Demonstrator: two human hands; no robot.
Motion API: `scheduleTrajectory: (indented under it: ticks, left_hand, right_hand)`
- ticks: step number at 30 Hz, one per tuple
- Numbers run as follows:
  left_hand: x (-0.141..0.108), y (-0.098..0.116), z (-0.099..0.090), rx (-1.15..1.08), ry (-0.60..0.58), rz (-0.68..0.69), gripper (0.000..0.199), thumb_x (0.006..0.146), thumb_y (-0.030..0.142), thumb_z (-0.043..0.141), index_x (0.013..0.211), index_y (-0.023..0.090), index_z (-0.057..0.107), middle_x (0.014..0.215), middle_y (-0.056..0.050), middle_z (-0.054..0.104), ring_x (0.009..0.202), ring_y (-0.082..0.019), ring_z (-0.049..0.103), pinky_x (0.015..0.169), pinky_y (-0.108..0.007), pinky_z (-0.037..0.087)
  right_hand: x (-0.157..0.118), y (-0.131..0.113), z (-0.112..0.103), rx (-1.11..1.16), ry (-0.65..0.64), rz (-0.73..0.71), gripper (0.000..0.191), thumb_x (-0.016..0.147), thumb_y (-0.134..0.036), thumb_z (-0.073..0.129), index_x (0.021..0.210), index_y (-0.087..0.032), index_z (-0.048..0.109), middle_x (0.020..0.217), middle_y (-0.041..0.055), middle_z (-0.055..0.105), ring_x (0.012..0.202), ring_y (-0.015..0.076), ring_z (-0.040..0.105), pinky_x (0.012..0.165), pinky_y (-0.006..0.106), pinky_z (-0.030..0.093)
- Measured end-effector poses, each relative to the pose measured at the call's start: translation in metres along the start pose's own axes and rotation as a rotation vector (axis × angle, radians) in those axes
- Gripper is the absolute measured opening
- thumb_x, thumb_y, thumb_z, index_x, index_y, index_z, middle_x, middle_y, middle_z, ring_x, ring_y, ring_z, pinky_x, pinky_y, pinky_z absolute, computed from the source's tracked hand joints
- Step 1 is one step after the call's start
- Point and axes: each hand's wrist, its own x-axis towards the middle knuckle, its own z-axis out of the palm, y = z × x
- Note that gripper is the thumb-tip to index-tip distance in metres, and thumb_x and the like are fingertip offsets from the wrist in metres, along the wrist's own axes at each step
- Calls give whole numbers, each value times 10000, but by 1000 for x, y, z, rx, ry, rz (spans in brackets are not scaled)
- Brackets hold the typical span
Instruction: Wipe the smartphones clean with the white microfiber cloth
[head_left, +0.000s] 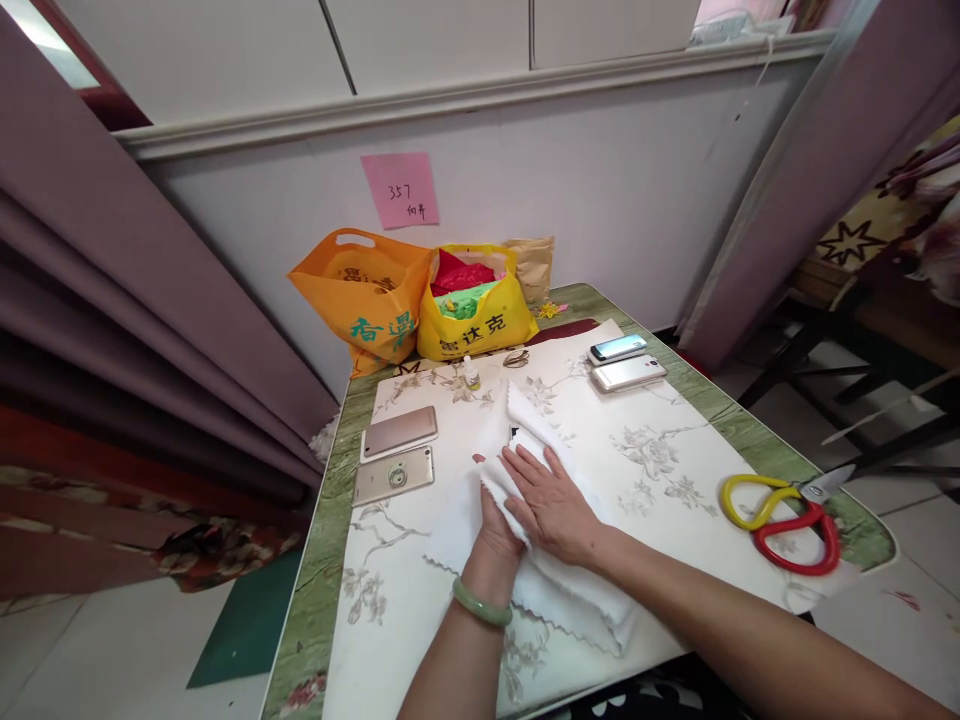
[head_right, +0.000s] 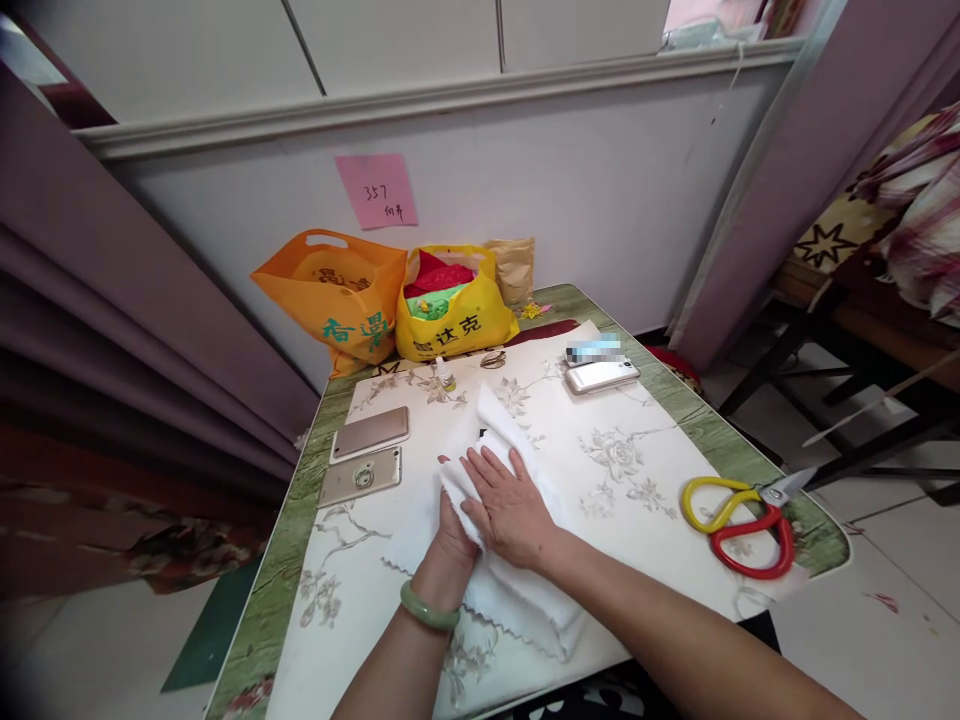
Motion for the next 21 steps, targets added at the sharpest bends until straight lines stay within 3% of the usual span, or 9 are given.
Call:
scheduleTrajectory:
  ticks: [6, 11, 16, 21]
  left_hand:
    - [5, -1, 14, -11, -158, -40, 555, 915, 566, 345, 1334, 250, 525, 1295, -79, 610, 1268, -269, 499, 1088, -452, 359]
    - [3, -2, 15, 30, -181, -70, 685, 859, 678, 360, 1310, 198, 549, 1327, -140, 579, 1292, -321, 465, 1085, -509, 331]
    - [2, -2, 15, 25, -160, -76, 694, 852, 689, 356, 1299, 199, 560, 1327, -144, 578, 1296, -329, 459, 1088, -520, 321]
    - [2, -2, 13, -6, -134, -57, 620, 884, 636, 357, 1307, 230, 557, 1340, -93, 577, 1320, -290, 438, 1130, -460, 287]
  right_hand:
    - [46, 18, -8, -32, -51, 79, 582, 987, -504, 209, 1500, -233, 249, 1568, 17, 195, 1453, 210, 119, 1166, 493, 49]
    - [69, 33, -11, -11, -48, 189, 573, 991, -497, 198, 1501, -239, 243, 1569, 23, 209, 1454, 199, 113, 1161, 479, 45]
    - [59, 34, -7, -41, 39, 234, 595, 993, -490, 190, 1514, -203, 198, 1571, 59, 201, 1456, 209, 96, 1158, 466, 54]
    - [33, 18, 1, -54, 57, 237, 652, 975, -521, 245, 1519, -167, 178, 1582, 82, 129, 1459, 230, 67, 1157, 478, 59]
